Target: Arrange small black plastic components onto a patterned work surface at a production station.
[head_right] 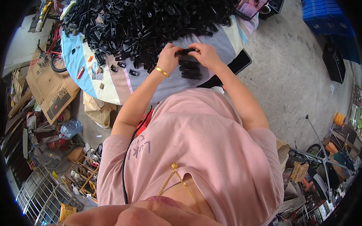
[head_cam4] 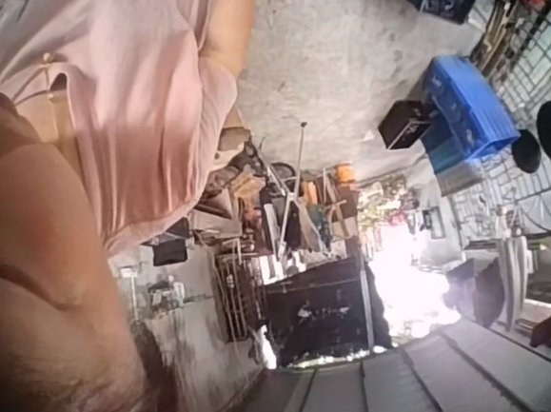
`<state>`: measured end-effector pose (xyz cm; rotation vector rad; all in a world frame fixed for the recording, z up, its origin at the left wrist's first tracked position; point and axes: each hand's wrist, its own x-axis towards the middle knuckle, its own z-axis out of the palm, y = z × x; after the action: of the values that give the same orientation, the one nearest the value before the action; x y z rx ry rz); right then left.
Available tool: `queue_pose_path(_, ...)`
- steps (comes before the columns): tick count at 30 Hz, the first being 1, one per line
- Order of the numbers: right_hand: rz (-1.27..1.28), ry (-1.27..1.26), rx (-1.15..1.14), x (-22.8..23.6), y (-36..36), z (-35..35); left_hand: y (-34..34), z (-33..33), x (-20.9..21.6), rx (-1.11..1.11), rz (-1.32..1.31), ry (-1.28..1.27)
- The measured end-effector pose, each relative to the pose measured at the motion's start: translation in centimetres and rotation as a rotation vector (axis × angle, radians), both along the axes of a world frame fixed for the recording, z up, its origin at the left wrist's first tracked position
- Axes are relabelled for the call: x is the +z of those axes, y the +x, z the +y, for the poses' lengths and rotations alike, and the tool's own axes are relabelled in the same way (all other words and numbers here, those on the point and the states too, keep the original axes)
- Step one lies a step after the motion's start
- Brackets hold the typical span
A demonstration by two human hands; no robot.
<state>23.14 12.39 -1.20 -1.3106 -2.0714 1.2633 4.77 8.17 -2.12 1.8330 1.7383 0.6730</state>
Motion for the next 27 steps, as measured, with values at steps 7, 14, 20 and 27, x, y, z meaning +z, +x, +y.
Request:
queue_pose_path(7, -0.149, 0.478, 0.111, -0.1, 0.6, 0.5, 0.3, -0.4, 0.0, 0.057, 0.115, 0.147)
queue_pose_path(14, -0.204, 0.595, 0.23, 0.2, 0.8, 1.1, -0.5, 0.3, -0.4, -0.037, 0.125, 0.162)
queue_pose_path(20, -0.073, 0.607, 0.234, -1.8, -0.5, 0.9, -0.7, 0.4, -1.3, -0.098, 0.111, 0.17)
queue_pose_path(27, -0.21, 0.397, 0.39, -0.5, 0.0, 2.2, -1.1, 0.1, -0.8, -0.281, 0.144, 0.099)
